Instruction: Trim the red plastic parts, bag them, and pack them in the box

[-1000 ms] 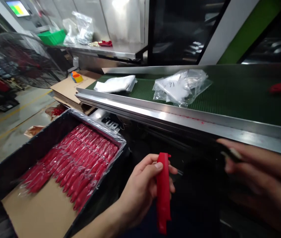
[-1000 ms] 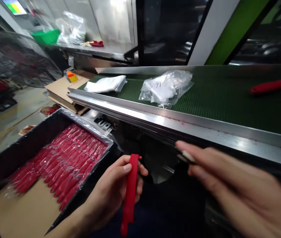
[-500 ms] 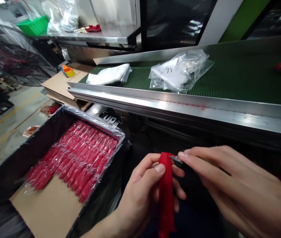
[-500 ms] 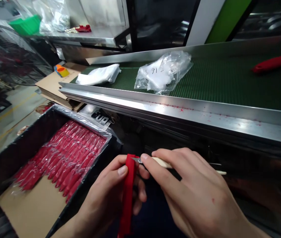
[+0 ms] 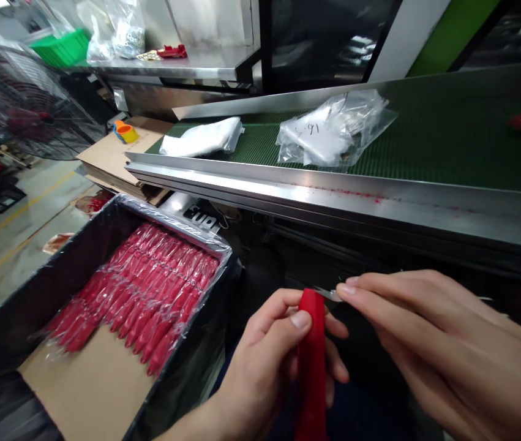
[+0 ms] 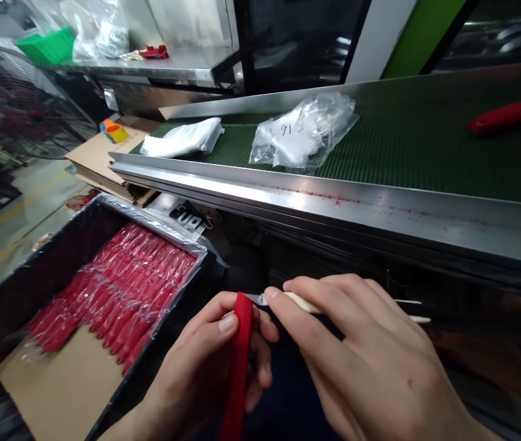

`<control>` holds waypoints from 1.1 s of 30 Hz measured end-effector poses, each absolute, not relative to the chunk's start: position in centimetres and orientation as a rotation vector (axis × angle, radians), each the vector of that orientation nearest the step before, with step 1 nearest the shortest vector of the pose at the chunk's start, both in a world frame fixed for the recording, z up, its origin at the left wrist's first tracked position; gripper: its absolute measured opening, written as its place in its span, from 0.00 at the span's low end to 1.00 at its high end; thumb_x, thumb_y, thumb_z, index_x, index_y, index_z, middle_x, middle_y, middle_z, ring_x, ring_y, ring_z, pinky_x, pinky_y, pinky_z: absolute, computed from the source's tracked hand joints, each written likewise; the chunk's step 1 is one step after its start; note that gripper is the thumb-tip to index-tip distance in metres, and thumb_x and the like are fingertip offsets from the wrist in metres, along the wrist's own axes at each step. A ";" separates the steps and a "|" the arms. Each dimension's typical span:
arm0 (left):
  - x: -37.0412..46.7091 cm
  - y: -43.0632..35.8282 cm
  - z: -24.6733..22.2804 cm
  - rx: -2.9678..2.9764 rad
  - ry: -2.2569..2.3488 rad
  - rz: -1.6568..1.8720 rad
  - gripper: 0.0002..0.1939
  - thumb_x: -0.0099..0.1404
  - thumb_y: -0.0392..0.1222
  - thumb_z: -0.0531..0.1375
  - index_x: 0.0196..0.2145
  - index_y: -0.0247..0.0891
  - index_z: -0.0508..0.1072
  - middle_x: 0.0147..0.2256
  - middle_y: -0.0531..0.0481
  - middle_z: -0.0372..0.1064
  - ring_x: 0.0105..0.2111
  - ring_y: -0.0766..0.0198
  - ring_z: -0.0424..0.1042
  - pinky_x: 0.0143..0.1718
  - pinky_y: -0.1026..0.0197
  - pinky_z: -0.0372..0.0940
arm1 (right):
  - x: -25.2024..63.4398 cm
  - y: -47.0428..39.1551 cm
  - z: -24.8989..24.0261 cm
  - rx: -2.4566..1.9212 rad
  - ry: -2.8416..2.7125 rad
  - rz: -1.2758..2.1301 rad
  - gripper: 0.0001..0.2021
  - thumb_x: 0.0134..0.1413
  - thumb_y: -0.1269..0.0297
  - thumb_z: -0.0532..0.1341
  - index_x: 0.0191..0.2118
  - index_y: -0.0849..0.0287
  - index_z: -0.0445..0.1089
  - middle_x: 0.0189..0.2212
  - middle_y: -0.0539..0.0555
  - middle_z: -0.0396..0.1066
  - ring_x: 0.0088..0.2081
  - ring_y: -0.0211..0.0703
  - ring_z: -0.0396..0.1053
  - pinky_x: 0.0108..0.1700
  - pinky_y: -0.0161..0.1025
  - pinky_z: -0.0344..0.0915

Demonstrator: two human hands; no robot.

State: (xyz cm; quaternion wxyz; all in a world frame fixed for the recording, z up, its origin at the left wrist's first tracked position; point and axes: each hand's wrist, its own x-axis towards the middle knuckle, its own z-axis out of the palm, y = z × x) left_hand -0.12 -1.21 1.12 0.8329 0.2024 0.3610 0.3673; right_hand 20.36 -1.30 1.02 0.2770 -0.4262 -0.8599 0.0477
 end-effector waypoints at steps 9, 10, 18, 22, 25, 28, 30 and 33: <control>-0.1 -1.3 1.1 0.412 0.802 0.761 0.10 0.67 0.42 0.56 0.41 0.33 0.69 0.38 0.42 0.72 0.23 0.69 0.70 0.21 0.70 0.64 | 20.6 -1.6 0.4 -1.171 -2.323 0.186 0.24 0.61 0.77 0.55 0.61 0.53 0.64 0.51 0.54 0.69 0.48 0.43 0.68 0.46 0.42 0.65; -0.1 -1.3 1.1 0.408 0.798 0.769 0.09 0.67 0.42 0.56 0.41 0.34 0.69 0.39 0.42 0.72 0.23 0.68 0.70 0.21 0.69 0.64 | 20.8 -1.7 0.3 -1.148 -2.346 0.162 0.26 0.60 0.77 0.55 0.62 0.53 0.63 0.51 0.54 0.69 0.48 0.44 0.68 0.46 0.42 0.65; -0.6 -0.9 0.1 0.463 0.821 0.745 0.13 0.67 0.48 0.56 0.41 0.35 0.70 0.23 0.47 0.70 0.20 0.68 0.66 0.21 0.70 0.62 | 20.4 -3.0 -1.1 -1.142 -2.437 0.012 0.26 0.59 0.76 0.56 0.61 0.49 0.64 0.49 0.54 0.71 0.46 0.48 0.69 0.45 0.45 0.65; -0.6 -0.5 0.3 0.428 0.833 0.809 0.09 0.66 0.44 0.58 0.39 0.35 0.71 0.35 0.46 0.72 0.24 0.70 0.69 0.23 0.69 0.65 | 19.6 -4.0 -1.3 -1.120 -2.402 0.057 0.23 0.60 0.75 0.54 0.58 0.49 0.67 0.46 0.53 0.74 0.43 0.46 0.71 0.43 0.43 0.67; -0.6 -0.1 0.5 0.414 0.796 0.850 0.08 0.67 0.42 0.57 0.39 0.34 0.70 0.36 0.45 0.72 0.26 0.69 0.69 0.25 0.70 0.66 | 19.2 -4.8 -1.4 -1.109 -2.388 0.102 0.20 0.63 0.70 0.54 0.58 0.51 0.67 0.46 0.55 0.73 0.43 0.47 0.71 0.43 0.44 0.66; -0.6 0.4 0.4 0.426 0.741 0.884 0.07 0.67 0.41 0.57 0.39 0.34 0.69 0.37 0.44 0.72 0.27 0.68 0.70 0.26 0.69 0.66 | 18.9 -5.4 -1.7 -1.102 -2.369 0.147 0.18 0.64 0.68 0.55 0.58 0.52 0.68 0.46 0.55 0.74 0.43 0.48 0.71 0.43 0.44 0.66; -0.6 0.6 0.3 0.431 0.721 0.888 0.07 0.67 0.41 0.56 0.40 0.35 0.69 0.37 0.44 0.72 0.26 0.68 0.70 0.25 0.69 0.66 | 18.7 -5.6 -1.7 -1.099 -2.338 0.162 0.18 0.62 0.69 0.56 0.56 0.51 0.69 0.45 0.54 0.74 0.43 0.47 0.71 0.42 0.43 0.66; -0.5 0.9 0.3 0.425 0.728 0.881 0.07 0.68 0.41 0.55 0.41 0.36 0.68 0.37 0.45 0.72 0.25 0.69 0.69 0.23 0.71 0.66 | 18.3 -5.5 -1.4 -1.076 -2.316 0.132 0.17 0.61 0.73 0.57 0.52 0.52 0.72 0.42 0.52 0.75 0.41 0.44 0.72 0.41 0.41 0.66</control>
